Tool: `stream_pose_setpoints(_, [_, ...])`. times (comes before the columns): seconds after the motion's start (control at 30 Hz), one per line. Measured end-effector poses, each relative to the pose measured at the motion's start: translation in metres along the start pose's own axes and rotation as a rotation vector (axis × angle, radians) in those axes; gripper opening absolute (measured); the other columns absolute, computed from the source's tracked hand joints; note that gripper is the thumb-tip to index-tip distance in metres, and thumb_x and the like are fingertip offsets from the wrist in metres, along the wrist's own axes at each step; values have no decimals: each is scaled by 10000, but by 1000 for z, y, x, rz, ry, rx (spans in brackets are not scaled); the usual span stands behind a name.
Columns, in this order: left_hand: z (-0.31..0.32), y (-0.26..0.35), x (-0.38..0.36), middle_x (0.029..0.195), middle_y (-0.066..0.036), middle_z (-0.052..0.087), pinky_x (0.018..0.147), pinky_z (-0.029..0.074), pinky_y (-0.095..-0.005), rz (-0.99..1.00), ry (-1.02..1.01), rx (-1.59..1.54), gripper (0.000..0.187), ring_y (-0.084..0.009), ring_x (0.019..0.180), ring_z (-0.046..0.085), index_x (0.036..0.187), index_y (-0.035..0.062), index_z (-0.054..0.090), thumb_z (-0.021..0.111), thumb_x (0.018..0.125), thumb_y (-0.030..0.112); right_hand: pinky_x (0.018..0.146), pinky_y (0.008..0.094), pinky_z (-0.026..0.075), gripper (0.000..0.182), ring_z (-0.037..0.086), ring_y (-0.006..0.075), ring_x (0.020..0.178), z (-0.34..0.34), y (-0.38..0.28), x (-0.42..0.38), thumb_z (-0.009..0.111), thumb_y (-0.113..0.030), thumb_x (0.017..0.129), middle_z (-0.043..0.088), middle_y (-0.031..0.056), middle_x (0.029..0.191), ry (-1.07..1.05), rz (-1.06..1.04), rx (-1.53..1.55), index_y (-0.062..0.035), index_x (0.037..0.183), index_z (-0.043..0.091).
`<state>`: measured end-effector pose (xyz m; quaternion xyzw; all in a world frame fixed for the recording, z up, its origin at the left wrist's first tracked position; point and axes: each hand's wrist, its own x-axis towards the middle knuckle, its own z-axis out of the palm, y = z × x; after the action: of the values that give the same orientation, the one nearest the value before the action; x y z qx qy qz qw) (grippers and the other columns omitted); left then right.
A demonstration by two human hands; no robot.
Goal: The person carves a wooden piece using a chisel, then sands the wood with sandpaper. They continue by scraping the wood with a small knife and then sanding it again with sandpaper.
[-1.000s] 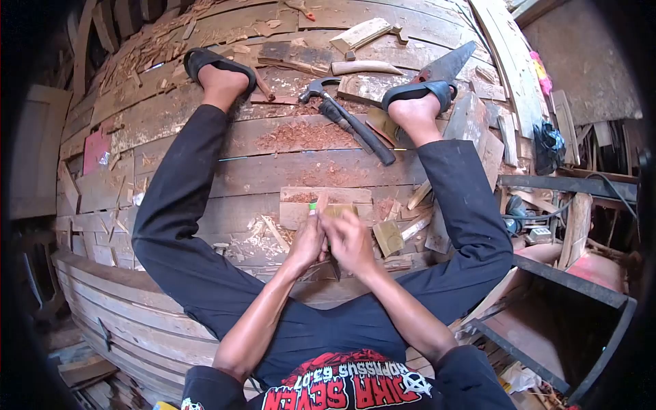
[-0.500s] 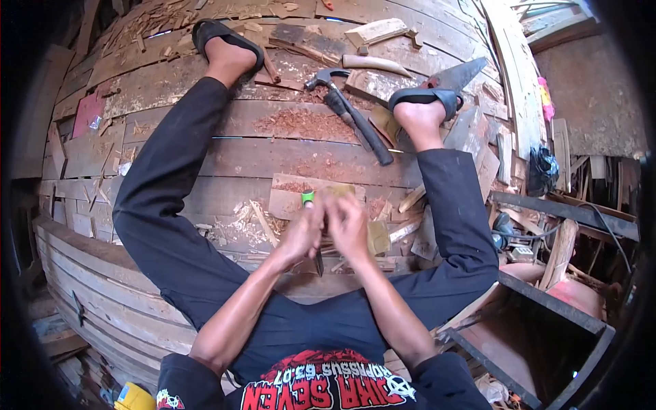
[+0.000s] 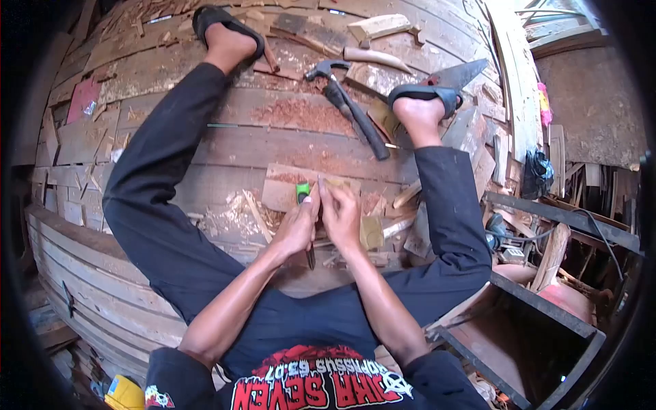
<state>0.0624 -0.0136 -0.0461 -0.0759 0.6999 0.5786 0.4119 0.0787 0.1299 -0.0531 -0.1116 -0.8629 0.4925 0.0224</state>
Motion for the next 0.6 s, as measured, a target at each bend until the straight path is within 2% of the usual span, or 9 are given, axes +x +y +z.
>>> stream_pose_setpoints(0.1, [-1, -6, 9, 589, -64, 531, 441, 453, -370, 31, -28, -50, 593, -188, 463, 549, 890, 5, 552, 204, 1145, 412, 661, 444, 510, 267, 672, 331, 728, 5, -10, -29, 648, -224, 1020, 697, 222, 960, 27, -123, 88, -65, 1194, 774])
stream_pose_setpoints(0.17, [3, -18, 11, 590, -70, 526, 440, 453, -370, 39, 10, -55, 591, -194, 456, 546, 894, 0, 545, 211, 1145, 419, 675, 444, 515, 276, 669, 326, 735, -2, -6, -23, 647, -211, 1020, 693, 215, 949, -45, -51, 46, -50, 1208, 768])
stream_pose_setpoints(0.23, [14, 5, -8, 588, -58, 519, 419, 447, -349, -8, 12, -49, 614, -178, 428, 525, 889, -6, 539, 212, 1150, 444, 679, 430, 513, 292, 664, 306, 743, -7, 3, 7, 661, -197, 1016, 679, 208, 906, 16, 86, -79, -21, 1230, 754])
stream_pose_setpoints(0.37, [1, 11, -4, 606, -33, 497, 421, 440, -322, 9, -20, -116, 573, -154, 443, 504, 989, 5, 547, 218, 1161, 441, 645, 419, 472, 291, 622, 275, 714, 0, -13, -28, 668, -179, 1014, 628, 197, 805, 27, -35, 40, 0, 1229, 750])
stream_pose_setpoints(0.4, [1, 7, -4, 606, -35, 494, 420, 439, -322, 28, -4, -114, 576, -153, 446, 504, 996, 5, 544, 214, 1161, 448, 639, 418, 457, 258, 600, 267, 702, -7, -17, -17, 670, -165, 1010, 608, 193, 765, -10, 0, 27, 10, 1175, 763])
stream_pose_setpoints(0.43, [7, 8, -5, 557, -74, 514, 436, 464, -372, -27, 30, -106, 677, -189, 430, 534, 848, -3, 541, 187, 1136, 496, 634, 418, 454, 229, 596, 268, 693, -9, -13, -6, 670, -160, 1010, 607, 185, 751, 13, -8, 23, 17, 1119, 764])
stream_pose_setpoints(0.5, [20, 1, -12, 542, -70, 506, 438, 466, -383, 23, 36, -83, 671, -204, 435, 547, 809, 4, 541, 202, 1132, 484, 625, 417, 448, 208, 589, 270, 674, -10, -5, 0, 671, -152, 1009, 605, 169, 723, 60, -4, 7, 32, 1006, 767])
stream_pose_setpoints(0.57, [11, -7, -11, 569, -89, 529, 447, 468, -398, 19, 39, -137, 683, -233, 451, 564, 808, -15, 562, 220, 1127, 482, 621, 359, 406, 249, 530, 165, 690, -3, -6, -35, 658, -174, 1039, 563, 108, 699, -4, -91, 36, 49, 990, 757])
stream_pose_setpoints(0.6, [12, -15, -7, 576, -92, 534, 450, 470, -399, 56, 51, -108, 687, -237, 454, 567, 814, -19, 569, 221, 1126, 485, 633, 355, 420, 233, 521, 176, 680, 12, -14, -43, 667, -159, 1033, 567, 105, 704, 83, -45, 188, 55, 1013, 756])
